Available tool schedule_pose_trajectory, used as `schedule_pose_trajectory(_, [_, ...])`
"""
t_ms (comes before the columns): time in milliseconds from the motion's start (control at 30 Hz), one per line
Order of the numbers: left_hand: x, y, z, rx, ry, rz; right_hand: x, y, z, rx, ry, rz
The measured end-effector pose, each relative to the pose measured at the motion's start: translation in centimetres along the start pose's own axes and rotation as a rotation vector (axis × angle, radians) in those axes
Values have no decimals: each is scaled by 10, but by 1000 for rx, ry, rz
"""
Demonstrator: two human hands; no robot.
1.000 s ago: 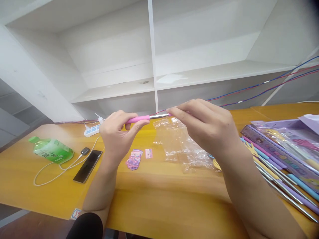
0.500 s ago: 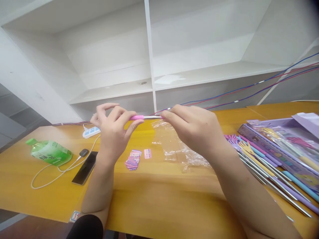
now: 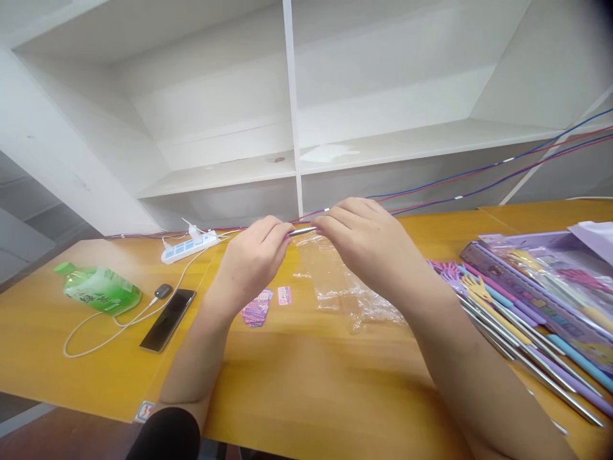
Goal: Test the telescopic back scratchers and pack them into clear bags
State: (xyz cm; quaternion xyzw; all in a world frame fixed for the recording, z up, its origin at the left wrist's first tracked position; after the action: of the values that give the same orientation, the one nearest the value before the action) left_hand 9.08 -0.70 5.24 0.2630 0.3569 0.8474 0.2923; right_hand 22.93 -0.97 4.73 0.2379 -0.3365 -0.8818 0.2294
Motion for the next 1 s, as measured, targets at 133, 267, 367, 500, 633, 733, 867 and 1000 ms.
schedule_pose_trajectory(133, [4, 1, -1, -26, 32, 1, 6, 0, 2, -40, 54, 18])
schedule_pose_trajectory(267, [6, 1, 0, -51, 16, 33, 6, -2, 0, 2, 61, 53])
schedule_pose_trajectory(367, [8, 2, 0, -79, 2, 42, 4, -3, -1, 15, 66, 92])
schedule_pose_trajectory(500, [12, 6, 0, -124, -7, 31, 0, 1, -2, -20, 79, 95])
schedule_pose_trajectory(633, [14, 9, -1, -161, -6, 25, -1, 2, 0, -42, 80, 60])
schedule_pose_trajectory(733, [22, 7, -1, -154, 18, 53, -5, 2, 1, -55, 74, 45])
schedule_pose_trajectory(867, [48, 9, -8, -204, 68, 90, -31, 5, -4, -83, 4, 23])
schedule_pose_trajectory(1000, [67, 12, -14, -243, 72, 67, -52, 10, -13, -126, -31, 12])
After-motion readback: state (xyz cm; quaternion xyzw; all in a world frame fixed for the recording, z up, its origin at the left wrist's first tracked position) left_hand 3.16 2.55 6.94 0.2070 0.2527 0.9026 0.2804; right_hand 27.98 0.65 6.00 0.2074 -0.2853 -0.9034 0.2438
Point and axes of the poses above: each hand's wrist, its own z-axis towards the middle knuckle, its own y-axis out of the back of the hand, x = y × z, the point moved 9 cm from there along z, towards the middle knuckle, and after that the axes turned 6 degrees about x, right-handed, at the moved point
